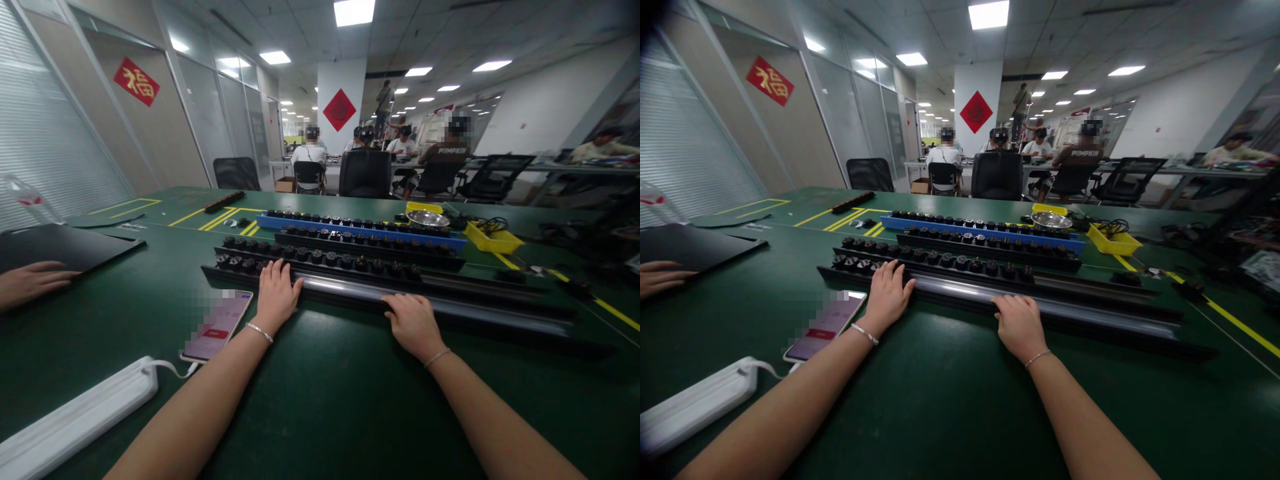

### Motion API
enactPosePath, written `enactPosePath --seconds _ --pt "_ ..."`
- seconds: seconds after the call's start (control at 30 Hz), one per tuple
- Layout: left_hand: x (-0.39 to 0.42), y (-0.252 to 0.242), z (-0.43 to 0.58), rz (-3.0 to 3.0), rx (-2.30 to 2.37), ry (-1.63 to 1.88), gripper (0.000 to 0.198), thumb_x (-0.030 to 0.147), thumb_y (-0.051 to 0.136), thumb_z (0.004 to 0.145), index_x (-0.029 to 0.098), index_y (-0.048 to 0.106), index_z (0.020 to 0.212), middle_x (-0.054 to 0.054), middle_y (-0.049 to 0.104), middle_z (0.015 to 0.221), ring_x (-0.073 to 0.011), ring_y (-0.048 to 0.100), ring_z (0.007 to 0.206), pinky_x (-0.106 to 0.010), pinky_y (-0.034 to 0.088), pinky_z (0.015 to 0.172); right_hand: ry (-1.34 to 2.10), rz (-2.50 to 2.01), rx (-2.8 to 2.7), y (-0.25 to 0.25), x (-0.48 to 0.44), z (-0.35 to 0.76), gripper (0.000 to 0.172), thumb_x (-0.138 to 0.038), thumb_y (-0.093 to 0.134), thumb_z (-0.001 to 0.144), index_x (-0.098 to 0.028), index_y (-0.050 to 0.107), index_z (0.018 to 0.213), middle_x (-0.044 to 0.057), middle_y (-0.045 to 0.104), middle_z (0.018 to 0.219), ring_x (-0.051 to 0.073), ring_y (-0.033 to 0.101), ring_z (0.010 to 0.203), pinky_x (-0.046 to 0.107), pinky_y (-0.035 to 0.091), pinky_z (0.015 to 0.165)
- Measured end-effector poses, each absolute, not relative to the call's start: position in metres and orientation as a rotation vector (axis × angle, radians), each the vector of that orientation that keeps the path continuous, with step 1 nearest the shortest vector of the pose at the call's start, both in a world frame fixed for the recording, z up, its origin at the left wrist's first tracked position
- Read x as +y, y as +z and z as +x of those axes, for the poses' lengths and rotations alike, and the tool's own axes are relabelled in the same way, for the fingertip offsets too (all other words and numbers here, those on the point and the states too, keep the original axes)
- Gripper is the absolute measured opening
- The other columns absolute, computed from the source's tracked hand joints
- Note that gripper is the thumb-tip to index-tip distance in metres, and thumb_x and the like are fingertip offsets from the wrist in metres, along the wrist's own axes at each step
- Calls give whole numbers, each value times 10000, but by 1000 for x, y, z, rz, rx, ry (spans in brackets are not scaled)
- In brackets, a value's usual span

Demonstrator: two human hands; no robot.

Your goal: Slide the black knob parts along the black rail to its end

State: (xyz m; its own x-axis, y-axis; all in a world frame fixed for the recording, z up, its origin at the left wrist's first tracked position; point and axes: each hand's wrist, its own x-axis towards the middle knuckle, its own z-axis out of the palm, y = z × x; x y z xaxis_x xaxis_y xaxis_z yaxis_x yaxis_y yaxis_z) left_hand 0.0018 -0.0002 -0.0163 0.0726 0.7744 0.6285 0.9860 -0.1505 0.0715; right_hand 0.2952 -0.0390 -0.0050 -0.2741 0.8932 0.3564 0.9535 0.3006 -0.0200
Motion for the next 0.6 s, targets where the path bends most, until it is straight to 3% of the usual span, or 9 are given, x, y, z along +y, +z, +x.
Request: enactPosePath --seconds 0.6 --pt "2 -17 4 -1981 -1775 -839 527 442 372 896 59 489 1239 -238 450 1329 -336 386 1258 -538 277 1043 -335 -1661 -2277 -7 -38 297 256 -154 486 803 -210 619 1015 43 643 895 181 521 841 328 273 795"
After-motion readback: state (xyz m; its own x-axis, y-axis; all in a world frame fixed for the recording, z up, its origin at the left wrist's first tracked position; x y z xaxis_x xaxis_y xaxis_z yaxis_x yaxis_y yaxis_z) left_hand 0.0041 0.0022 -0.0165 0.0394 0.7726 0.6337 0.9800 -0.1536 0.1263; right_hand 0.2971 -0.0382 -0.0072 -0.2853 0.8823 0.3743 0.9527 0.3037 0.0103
